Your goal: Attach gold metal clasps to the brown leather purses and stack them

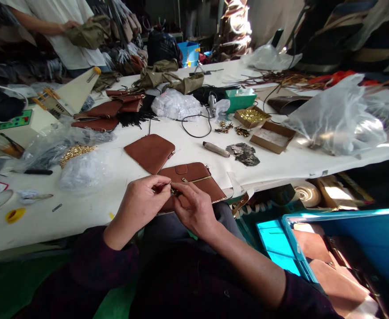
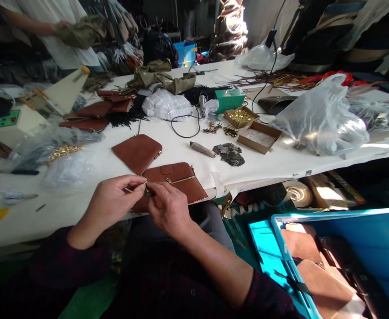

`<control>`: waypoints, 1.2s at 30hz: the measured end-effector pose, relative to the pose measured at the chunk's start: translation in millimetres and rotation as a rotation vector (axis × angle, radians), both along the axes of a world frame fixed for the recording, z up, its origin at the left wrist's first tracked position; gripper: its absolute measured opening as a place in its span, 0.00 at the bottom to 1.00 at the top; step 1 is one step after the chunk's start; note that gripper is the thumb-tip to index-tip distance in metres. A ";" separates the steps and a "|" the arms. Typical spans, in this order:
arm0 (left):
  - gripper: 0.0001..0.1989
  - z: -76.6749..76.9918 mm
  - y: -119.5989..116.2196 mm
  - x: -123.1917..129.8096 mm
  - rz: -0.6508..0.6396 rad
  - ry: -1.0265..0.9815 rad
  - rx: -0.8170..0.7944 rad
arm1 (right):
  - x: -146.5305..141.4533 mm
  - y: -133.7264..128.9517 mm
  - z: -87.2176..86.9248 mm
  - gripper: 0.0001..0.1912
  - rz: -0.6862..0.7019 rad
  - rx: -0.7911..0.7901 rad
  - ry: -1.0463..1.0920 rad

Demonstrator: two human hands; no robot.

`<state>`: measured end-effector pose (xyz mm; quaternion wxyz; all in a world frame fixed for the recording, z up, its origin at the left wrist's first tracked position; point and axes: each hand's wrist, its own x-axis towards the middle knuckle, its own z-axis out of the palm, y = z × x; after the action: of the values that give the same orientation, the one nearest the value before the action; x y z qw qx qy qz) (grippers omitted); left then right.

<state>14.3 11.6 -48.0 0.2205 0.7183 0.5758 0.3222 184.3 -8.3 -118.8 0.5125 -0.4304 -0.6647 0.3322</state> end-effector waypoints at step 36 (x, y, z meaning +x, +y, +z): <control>0.21 -103.1 110.0 -18.4 -0.210 0.499 0.082 | 31.4 68.2 -52.2 0.12 -0.045 -0.319 0.275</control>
<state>-4.2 121.6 -151.2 0.0748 0.8396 0.5212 0.1337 215.7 59.9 -171.0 0.5313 -0.4714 -0.5176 0.4771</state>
